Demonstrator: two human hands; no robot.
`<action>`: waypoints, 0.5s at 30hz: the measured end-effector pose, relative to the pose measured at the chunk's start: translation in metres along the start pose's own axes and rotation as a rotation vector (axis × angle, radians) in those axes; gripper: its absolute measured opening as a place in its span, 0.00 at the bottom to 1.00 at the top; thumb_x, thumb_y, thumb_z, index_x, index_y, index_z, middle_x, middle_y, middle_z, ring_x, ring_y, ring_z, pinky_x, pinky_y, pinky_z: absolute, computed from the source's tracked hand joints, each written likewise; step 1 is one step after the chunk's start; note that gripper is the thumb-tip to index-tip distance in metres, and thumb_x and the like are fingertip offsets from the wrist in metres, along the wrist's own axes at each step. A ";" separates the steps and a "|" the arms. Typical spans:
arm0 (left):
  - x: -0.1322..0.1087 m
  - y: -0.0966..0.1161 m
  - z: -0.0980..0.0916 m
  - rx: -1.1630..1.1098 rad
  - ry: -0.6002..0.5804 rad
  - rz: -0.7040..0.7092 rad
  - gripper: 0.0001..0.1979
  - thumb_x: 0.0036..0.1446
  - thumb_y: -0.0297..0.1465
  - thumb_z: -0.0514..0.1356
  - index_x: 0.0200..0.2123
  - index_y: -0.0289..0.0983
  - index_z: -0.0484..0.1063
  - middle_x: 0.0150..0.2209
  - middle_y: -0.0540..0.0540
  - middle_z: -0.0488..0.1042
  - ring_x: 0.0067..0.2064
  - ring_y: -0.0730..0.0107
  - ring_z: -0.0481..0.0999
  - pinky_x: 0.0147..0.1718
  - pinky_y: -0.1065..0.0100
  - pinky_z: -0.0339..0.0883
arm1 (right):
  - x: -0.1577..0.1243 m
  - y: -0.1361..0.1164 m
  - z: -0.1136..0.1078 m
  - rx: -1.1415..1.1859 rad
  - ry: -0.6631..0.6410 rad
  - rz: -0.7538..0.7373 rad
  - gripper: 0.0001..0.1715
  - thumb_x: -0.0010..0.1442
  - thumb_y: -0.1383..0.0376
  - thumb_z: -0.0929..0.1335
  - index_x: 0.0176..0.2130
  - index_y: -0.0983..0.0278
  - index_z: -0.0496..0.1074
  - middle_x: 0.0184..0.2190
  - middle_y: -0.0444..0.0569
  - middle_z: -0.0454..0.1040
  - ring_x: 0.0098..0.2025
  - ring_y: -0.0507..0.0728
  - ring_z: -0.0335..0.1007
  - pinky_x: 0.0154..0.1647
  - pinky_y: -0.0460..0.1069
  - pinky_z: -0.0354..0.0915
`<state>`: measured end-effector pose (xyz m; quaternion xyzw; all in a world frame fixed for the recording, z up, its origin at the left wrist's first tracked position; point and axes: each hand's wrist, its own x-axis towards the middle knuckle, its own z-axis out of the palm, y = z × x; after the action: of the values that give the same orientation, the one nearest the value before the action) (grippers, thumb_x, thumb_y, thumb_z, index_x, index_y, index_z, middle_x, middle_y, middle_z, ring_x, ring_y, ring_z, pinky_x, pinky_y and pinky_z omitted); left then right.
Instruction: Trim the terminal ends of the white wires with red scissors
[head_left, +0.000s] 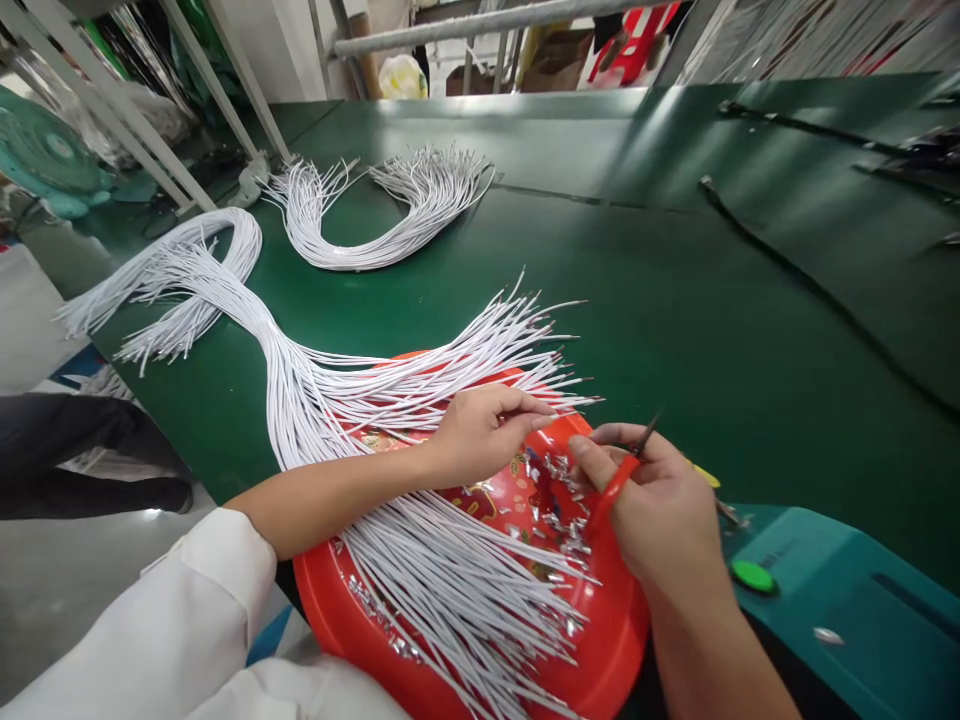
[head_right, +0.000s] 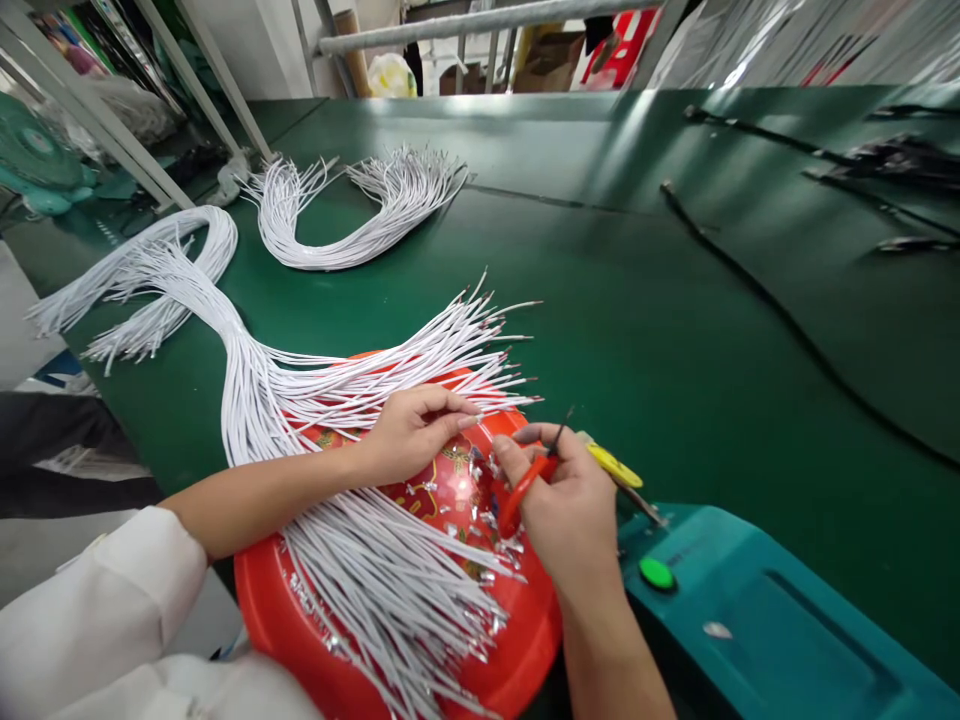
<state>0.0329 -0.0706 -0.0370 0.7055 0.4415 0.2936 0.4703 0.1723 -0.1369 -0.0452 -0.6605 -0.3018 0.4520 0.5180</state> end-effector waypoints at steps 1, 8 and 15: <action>0.000 0.000 0.000 -0.005 -0.009 -0.005 0.06 0.54 0.27 0.59 0.34 0.35 0.76 0.34 0.46 0.77 0.35 0.72 0.74 0.37 0.70 0.67 | -0.001 -0.001 0.001 -0.012 0.024 -0.030 0.20 0.42 0.55 0.75 0.31 0.62 0.67 0.18 0.40 0.67 0.21 0.49 0.62 0.22 0.44 0.61; -0.004 -0.006 0.004 0.041 -0.072 0.112 0.07 0.55 0.26 0.57 0.34 0.35 0.76 0.32 0.46 0.77 0.34 0.73 0.74 0.35 0.71 0.67 | -0.007 0.001 0.007 0.017 0.160 -0.231 0.14 0.45 0.61 0.73 0.33 0.63 0.69 0.25 0.42 0.72 0.28 0.51 0.70 0.31 0.47 0.66; -0.003 -0.001 -0.003 0.368 -0.180 0.270 0.09 0.60 0.30 0.54 0.37 0.36 0.75 0.35 0.47 0.78 0.38 0.71 0.74 0.40 0.69 0.67 | -0.007 0.009 0.012 -0.047 0.301 -0.357 0.13 0.47 0.62 0.73 0.31 0.63 0.67 0.28 0.46 0.73 0.30 0.52 0.70 0.33 0.49 0.66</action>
<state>0.0291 -0.0716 -0.0368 0.8552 0.3454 0.2045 0.3280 0.1581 -0.1403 -0.0523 -0.6684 -0.3438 0.2423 0.6134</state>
